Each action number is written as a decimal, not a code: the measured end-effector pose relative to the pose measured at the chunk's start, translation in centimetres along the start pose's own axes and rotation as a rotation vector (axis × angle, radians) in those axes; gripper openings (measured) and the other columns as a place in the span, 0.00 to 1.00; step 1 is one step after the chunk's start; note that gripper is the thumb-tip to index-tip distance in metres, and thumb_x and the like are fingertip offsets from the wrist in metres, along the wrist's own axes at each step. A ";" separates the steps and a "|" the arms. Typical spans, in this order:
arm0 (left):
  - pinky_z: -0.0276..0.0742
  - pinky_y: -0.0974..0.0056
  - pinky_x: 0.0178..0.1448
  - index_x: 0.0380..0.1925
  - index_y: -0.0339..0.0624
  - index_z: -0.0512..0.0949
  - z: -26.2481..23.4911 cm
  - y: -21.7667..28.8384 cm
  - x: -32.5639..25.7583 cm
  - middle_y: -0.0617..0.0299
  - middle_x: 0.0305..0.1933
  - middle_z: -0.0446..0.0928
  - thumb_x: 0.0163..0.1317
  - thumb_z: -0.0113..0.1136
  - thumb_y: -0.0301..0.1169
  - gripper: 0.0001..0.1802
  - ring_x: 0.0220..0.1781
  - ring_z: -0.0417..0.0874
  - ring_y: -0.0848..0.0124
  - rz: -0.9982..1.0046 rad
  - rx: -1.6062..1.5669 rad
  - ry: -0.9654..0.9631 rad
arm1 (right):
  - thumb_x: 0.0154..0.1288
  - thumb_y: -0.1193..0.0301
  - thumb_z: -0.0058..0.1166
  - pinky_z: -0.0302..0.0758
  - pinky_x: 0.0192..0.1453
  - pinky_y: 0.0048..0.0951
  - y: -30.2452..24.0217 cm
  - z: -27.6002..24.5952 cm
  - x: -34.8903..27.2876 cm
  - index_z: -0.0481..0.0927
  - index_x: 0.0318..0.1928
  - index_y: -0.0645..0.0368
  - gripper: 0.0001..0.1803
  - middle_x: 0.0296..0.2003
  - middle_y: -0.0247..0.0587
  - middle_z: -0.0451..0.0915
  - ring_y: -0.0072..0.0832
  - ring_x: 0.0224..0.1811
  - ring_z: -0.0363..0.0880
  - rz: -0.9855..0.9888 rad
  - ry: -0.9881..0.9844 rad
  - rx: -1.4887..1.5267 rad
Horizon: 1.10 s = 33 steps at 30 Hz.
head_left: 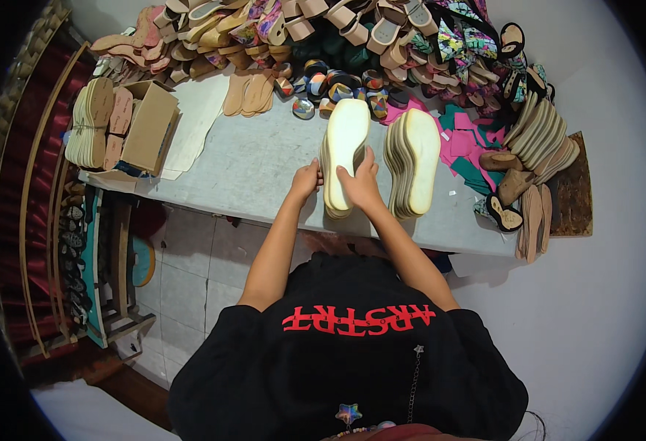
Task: Organizing and stacking shoe soles on a workshop table.
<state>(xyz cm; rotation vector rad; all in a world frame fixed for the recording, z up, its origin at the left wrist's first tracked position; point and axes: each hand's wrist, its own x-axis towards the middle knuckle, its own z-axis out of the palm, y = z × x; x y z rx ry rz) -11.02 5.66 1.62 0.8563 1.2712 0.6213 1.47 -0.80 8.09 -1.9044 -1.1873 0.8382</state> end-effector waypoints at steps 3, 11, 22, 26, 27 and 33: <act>0.62 0.72 0.23 0.27 0.42 0.73 -0.5 0.0 0.5 0.69 0.22 0.70 0.63 0.39 0.51 0.24 0.21 0.68 0.80 -0.035 0.064 -0.080 | 0.46 0.56 0.62 0.62 0.58 0.40 0.2 0.3 -0.3 0.40 0.62 0.71 0.54 0.53 0.67 0.53 0.52 0.55 0.61 0.038 0.077 -0.016; 0.63 0.47 0.51 0.60 0.40 0.54 -1.1 1.3 -1.0 0.47 0.55 0.63 0.48 0.45 0.67 0.49 0.55 0.65 0.59 -0.110 0.058 -0.235 | 0.41 0.53 0.63 0.67 0.51 0.44 0.4 0.6 -1.2 0.47 0.60 0.67 0.54 0.53 0.58 0.56 0.50 0.52 0.65 0.014 0.155 -0.033; 0.65 0.47 0.53 0.61 0.32 0.47 -0.4 1.0 -0.1 0.41 0.55 0.62 0.41 0.60 0.59 0.57 0.51 0.70 0.55 -0.071 0.105 -0.335 | 0.41 0.54 0.63 0.66 0.49 0.43 1.1 0.4 -3.4 0.52 0.58 0.67 0.49 0.48 0.54 0.60 0.48 0.48 0.66 -0.078 0.227 -0.125; 0.65 0.48 0.53 0.61 0.32 0.47 0.1 1.7 -0.5 0.41 0.54 0.63 0.40 0.61 0.59 0.57 0.52 0.69 0.55 -0.129 0.131 -0.356 | 0.43 0.64 0.61 0.66 0.43 0.39 -0.3 -1.7 -5.3 0.65 0.50 0.67 0.34 0.39 0.49 0.65 0.43 0.40 0.66 -0.486 0.180 -0.334; 0.65 0.47 0.53 0.61 0.32 0.47 0.5 2.1 -0.9 0.41 0.55 0.62 0.39 0.61 0.59 0.58 0.53 0.68 0.55 -0.137 0.147 -0.339 | 0.43 0.64 0.61 0.66 0.43 0.39 -0.7 -1.9 -5.8 0.65 0.50 0.67 0.34 0.39 0.49 0.65 0.43 0.40 0.66 -0.482 0.183 -0.332; 0.60 0.46 0.57 0.61 0.33 0.46 2.5 2.6 -2.1 0.41 0.58 0.58 0.37 0.62 0.62 0.61 0.58 0.62 0.51 -0.141 0.194 -0.209 | 0.42 0.70 0.61 0.68 0.40 0.36 -1.0 -2.5 -7.0 0.70 0.48 0.67 0.29 0.39 0.48 0.67 0.41 0.39 0.67 -0.529 0.144 -0.466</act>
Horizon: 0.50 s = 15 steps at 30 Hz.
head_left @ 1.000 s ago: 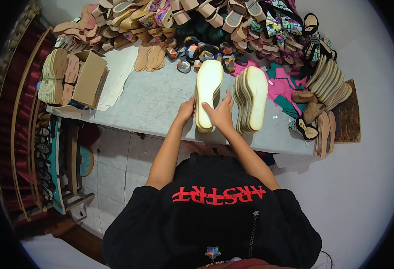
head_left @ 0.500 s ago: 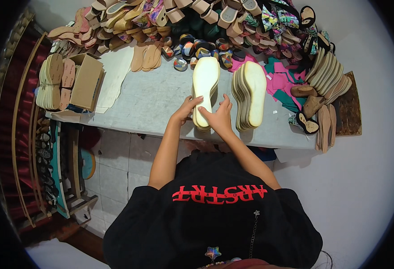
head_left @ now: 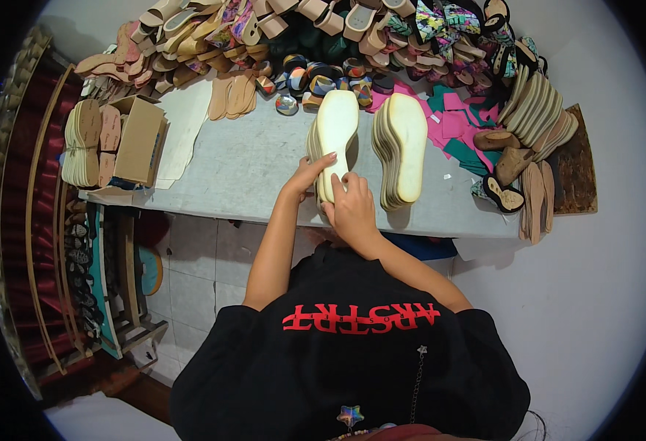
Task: Organizing and stacking shoe soles on a workshop table.
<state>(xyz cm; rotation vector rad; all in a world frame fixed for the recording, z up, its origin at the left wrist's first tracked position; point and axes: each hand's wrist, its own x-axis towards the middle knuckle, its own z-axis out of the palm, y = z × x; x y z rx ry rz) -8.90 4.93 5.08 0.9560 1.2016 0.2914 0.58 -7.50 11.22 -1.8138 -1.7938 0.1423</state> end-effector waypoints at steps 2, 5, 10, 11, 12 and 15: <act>0.59 0.47 0.58 0.62 0.34 0.44 0.2 -0.5 0.4 0.40 0.58 0.58 0.36 0.61 0.63 0.62 0.58 0.63 0.52 0.023 -0.001 0.012 | 0.43 0.70 0.61 0.68 0.41 0.36 0.5 0.4 -0.2 0.69 0.49 0.68 0.30 0.40 0.49 0.68 0.41 0.40 0.67 -0.022 0.008 0.009; 0.57 0.49 0.59 0.63 0.35 0.44 -0.8 -1.8 1.4 0.41 0.58 0.59 0.35 0.59 0.66 0.64 0.55 0.64 0.54 0.000 -0.162 -0.015 | 0.43 0.71 0.60 0.69 0.43 0.36 0.8 0.5 -0.3 0.69 0.49 0.69 0.30 0.43 0.50 0.67 0.42 0.42 0.67 -0.052 -0.006 0.021; 0.63 0.60 0.55 0.59 0.30 0.54 -0.3 -2.2 1.5 0.52 0.42 0.67 0.42 0.53 0.68 0.57 0.44 0.69 0.62 -0.011 -0.254 -0.053 | 0.43 0.72 0.60 0.69 0.45 0.36 1.7 0.4 -0.4 0.69 0.48 0.70 0.29 0.44 0.52 0.67 0.44 0.43 0.65 -0.023 -0.037 0.059; 0.63 0.60 0.55 0.59 0.30 0.54 0.1 -1.9 1.2 0.52 0.42 0.67 0.42 0.53 0.68 0.57 0.44 0.69 0.62 -0.010 -0.258 -0.048 | 0.43 0.72 0.60 0.69 0.46 0.36 1.9 0.3 -0.4 0.69 0.48 0.71 0.29 0.43 0.52 0.67 0.44 0.44 0.65 -0.049 0.002 0.076; 0.63 0.60 0.56 0.56 0.32 0.59 0.5 -1.6 1.0 0.52 0.42 0.68 0.43 0.54 0.66 0.53 0.46 0.69 0.63 0.033 -0.270 -0.064 | 0.43 0.72 0.59 0.68 0.46 0.36 2.1 0.2 -0.4 0.70 0.47 0.71 0.28 0.43 0.52 0.67 0.44 0.44 0.65 -0.073 0.042 0.093; 0.64 0.57 0.56 0.56 0.36 0.60 -0.1 -3.4 3.2 0.51 0.45 0.67 0.44 0.57 0.62 0.48 0.51 0.69 0.61 0.085 -0.297 -0.044 | 0.43 0.72 0.59 0.68 0.46 0.37 1.7 -0.4 -0.4 0.70 0.46 0.71 0.27 0.42 0.52 0.68 0.44 0.44 0.65 -0.055 0.007 0.145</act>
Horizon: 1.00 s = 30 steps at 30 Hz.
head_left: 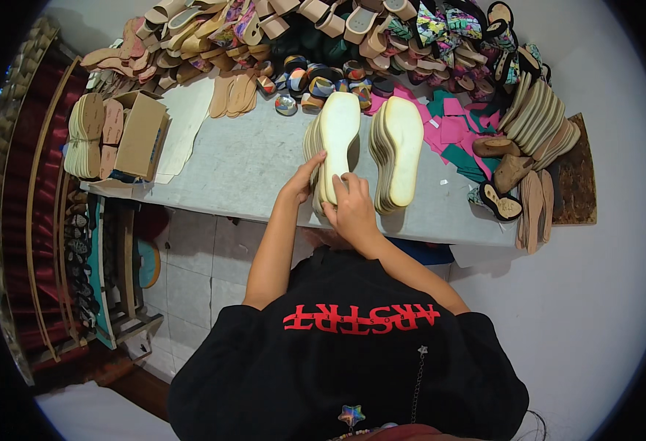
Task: Organizing and stacking shoe soles on a workshop table.
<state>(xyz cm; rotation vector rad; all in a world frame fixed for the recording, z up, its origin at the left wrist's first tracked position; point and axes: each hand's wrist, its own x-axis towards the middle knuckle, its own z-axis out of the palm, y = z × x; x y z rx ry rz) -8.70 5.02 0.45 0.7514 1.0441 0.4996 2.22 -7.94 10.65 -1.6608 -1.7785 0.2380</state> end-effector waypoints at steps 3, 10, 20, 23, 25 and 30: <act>0.65 0.51 0.55 0.60 0.39 0.49 2.6 1.6 -1.8 0.47 0.54 0.62 0.42 0.62 0.56 0.52 0.56 0.66 0.57 -0.001 0.040 0.016 | 0.43 0.71 0.59 0.67 0.46 0.38 0.3 -1.1 0.2 0.70 0.46 0.72 0.28 0.42 0.52 0.68 0.44 0.44 0.65 0.068 -0.041 -0.058; 0.67 0.49 0.54 0.62 0.38 0.25 6.7 4.9 -3.8 0.37 0.60 0.52 0.36 0.66 0.41 0.66 0.57 0.65 0.52 -0.082 0.289 0.112 | 0.44 0.67 0.60 0.67 0.46 0.39 1.7 -1.8 -0.6 0.72 0.47 0.66 0.27 0.43 0.48 0.69 0.44 0.44 0.66 0.089 -0.046 -0.089; 0.71 0.60 0.51 0.59 0.31 0.21 6.2 1.7 -1.1 0.35 0.54 0.60 0.35 0.65 0.35 0.66 0.52 0.71 0.53 0.072 0.307 0.225 | 0.51 0.69 0.56 0.68 0.45 0.34 9.1 -8.5 1.2 0.73 0.42 0.62 0.17 0.38 0.46 0.71 0.38 0.40 0.70 0.350 0.459 0.167; 0.72 0.57 0.50 0.60 0.32 0.22 6.1 2.6 -2.2 0.34 0.55 0.58 0.37 0.64 0.34 0.64 0.52 0.71 0.52 0.087 0.244 0.192 | 0.52 0.69 0.56 0.68 0.44 0.34 10.0 -8.2 1.5 0.74 0.42 0.61 0.16 0.35 0.43 0.71 0.35 0.37 0.70 0.353 0.644 0.102; 0.72 0.55 0.50 0.61 0.33 0.22 5.8 2.6 -2.8 0.34 0.56 0.58 0.38 0.64 0.34 0.64 0.53 0.70 0.52 0.125 0.129 0.146 | 0.52 0.69 0.55 0.69 0.42 0.33 6.3 -8.3 1.4 0.73 0.43 0.62 0.17 0.33 0.47 0.73 0.35 0.35 0.71 0.315 0.411 0.322; 0.72 0.53 0.50 0.61 0.33 0.27 5.1 3.0 -3.5 0.37 0.56 0.58 0.39 0.63 0.35 0.60 0.53 0.69 0.52 0.117 0.100 0.109 | 0.57 0.65 0.48 0.70 0.45 0.41 3.1 -2.4 0.4 0.68 0.41 0.75 0.21 0.36 0.66 0.73 0.51 0.41 0.74 0.310 -0.078 0.101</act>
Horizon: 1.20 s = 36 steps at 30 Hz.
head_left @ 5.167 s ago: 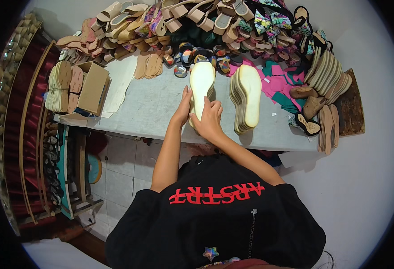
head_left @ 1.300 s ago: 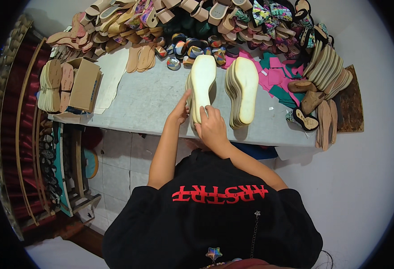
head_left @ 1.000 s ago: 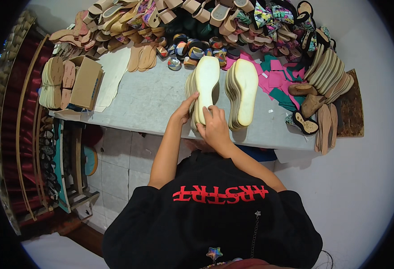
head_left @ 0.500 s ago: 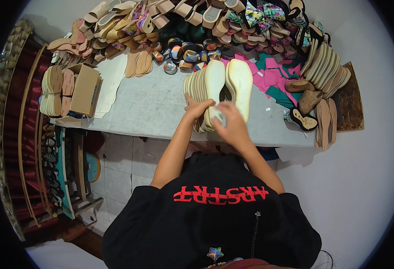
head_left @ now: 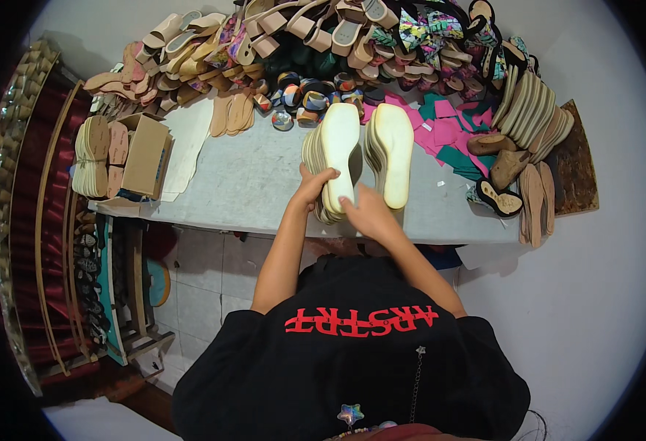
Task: Organizing and stacking shoe soles on a workshop table.
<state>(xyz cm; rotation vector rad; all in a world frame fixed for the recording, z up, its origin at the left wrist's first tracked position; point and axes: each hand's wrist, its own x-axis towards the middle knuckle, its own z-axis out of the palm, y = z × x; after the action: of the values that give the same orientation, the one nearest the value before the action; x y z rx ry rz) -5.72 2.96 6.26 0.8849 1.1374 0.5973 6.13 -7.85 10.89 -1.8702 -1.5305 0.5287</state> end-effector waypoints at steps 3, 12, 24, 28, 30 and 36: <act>0.71 0.54 0.52 0.61 0.33 0.31 -1.1 -0.3 0.0 0.38 0.55 0.58 0.40 0.62 0.35 0.58 0.53 0.69 0.53 0.027 -0.012 -0.020 | 0.59 0.65 0.44 0.67 0.50 0.45 -0.1 2.8 0.2 0.61 0.45 0.78 0.25 0.38 0.72 0.71 0.58 0.45 0.71 0.123 -0.275 0.285; 0.50 0.45 0.64 0.65 0.45 0.33 -7.1 1.6 -1.2 0.29 0.58 0.53 0.27 0.68 0.44 0.67 0.62 0.55 0.40 0.157 0.451 0.425 | 0.61 0.66 0.45 0.63 0.56 0.34 0.0 10.4 1.6 0.53 0.56 0.70 0.28 0.48 0.59 0.68 0.42 0.53 0.67 0.024 -0.423 0.727; 0.39 0.29 0.57 0.64 0.52 0.25 -5.1 0.1 -1.5 0.20 0.60 0.40 0.24 0.72 0.51 0.75 0.64 0.43 0.34 -0.132 1.172 0.683 | 0.53 0.75 0.50 0.68 0.30 0.22 -3.2 -1.6 0.4 0.75 0.38 0.58 0.10 0.36 0.38 0.72 0.25 0.33 0.70 -0.204 0.221 0.478; 0.39 0.29 0.57 0.64 0.54 0.24 -5.9 0.0 -1.1 0.20 0.60 0.40 0.22 0.73 0.55 0.77 0.64 0.43 0.35 -0.109 1.177 0.623 | 0.58 0.66 0.49 0.67 0.35 0.22 6.0 -4.9 2.8 0.75 0.37 0.58 0.11 0.36 0.33 0.72 0.22 0.34 0.69 -0.009 0.681 0.370; 0.38 0.29 0.57 0.64 0.55 0.24 -6.2 0.0 -1.5 0.21 0.61 0.40 0.21 0.73 0.56 0.78 0.65 0.43 0.35 -0.073 1.162 0.601 | 0.59 0.50 0.46 0.66 0.37 0.23 10.5 -4.4 3.5 0.74 0.40 0.56 0.22 0.36 0.33 0.72 0.22 0.35 0.69 0.633 0.471 0.747; 0.39 0.32 0.58 0.65 0.57 0.26 -6.3 -0.1 -1.9 0.23 0.61 0.40 0.19 0.72 0.59 0.78 0.65 0.43 0.37 -0.017 1.126 0.586 | 0.56 0.40 0.42 0.67 0.55 0.32 17.4 -2.5 4.3 0.65 0.58 0.56 0.38 0.51 0.42 0.71 0.28 0.51 0.71 0.659 -0.279 1.119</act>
<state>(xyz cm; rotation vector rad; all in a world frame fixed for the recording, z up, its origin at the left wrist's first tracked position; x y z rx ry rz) -12.34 3.23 6.15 1.7037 2.0760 0.1394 21.11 -6.01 0.80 -1.3221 -0.4360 1.5908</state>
